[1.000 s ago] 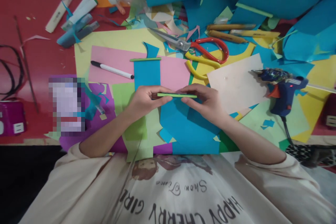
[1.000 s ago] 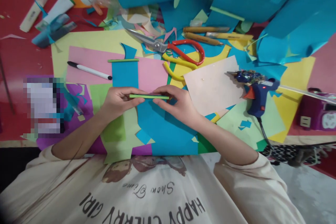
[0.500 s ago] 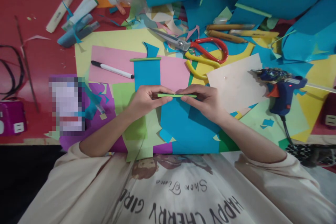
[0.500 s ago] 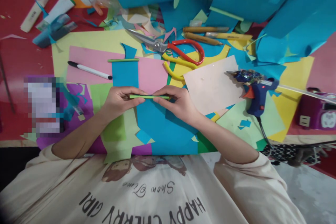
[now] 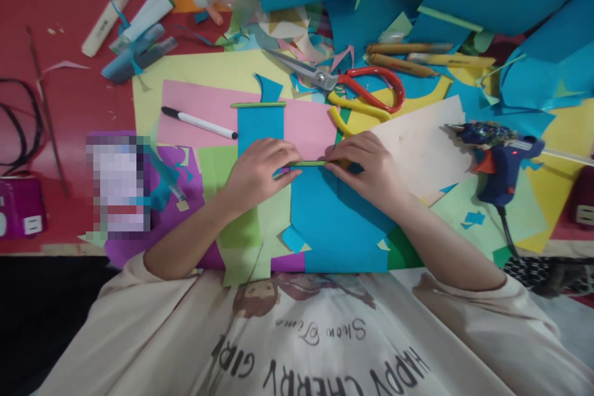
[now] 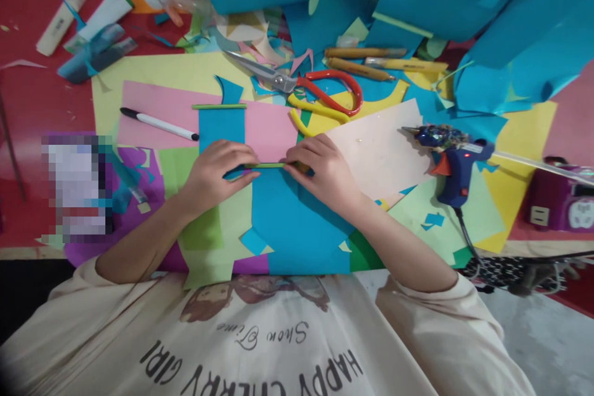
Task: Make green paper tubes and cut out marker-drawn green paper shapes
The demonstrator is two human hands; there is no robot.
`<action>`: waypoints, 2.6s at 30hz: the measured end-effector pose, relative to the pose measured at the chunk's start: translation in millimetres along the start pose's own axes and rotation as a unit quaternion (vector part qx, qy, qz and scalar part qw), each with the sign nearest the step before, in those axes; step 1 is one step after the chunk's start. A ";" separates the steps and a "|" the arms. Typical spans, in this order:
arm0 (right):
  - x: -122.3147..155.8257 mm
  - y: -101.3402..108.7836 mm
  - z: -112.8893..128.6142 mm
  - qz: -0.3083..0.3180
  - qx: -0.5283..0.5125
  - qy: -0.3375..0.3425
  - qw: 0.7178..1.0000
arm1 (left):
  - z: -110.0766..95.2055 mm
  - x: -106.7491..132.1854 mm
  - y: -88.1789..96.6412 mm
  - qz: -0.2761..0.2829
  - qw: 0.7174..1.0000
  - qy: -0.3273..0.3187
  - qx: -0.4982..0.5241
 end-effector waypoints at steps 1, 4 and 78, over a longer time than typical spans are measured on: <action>-0.1 -1.5 0.9 0.006 0.020 0.006 1.000 | -2.7 -0.1 -1.7 0.002 0.999 -0.026 -0.042; 0.2 -3.3 0.8 0.023 0.046 0.006 0.999 | -7.6 0.8 -2.8 -0.014 0.991 -0.070 -0.109; 0.9 -1.5 14.6 0.134 -0.055 0.035 0.989 | -7.0 1.4 -6.6 0.045 0.997 -0.038 -0.050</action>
Point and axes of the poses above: each hand's wrist, its own x-axis away from the middle knuckle, its own y-axis out of the back of the hand, z = x × y, the point moved 9 cm from there along -x, towards the middle knuckle, and after that the axes turned 2 degrees about z, right-handed, at the moved point
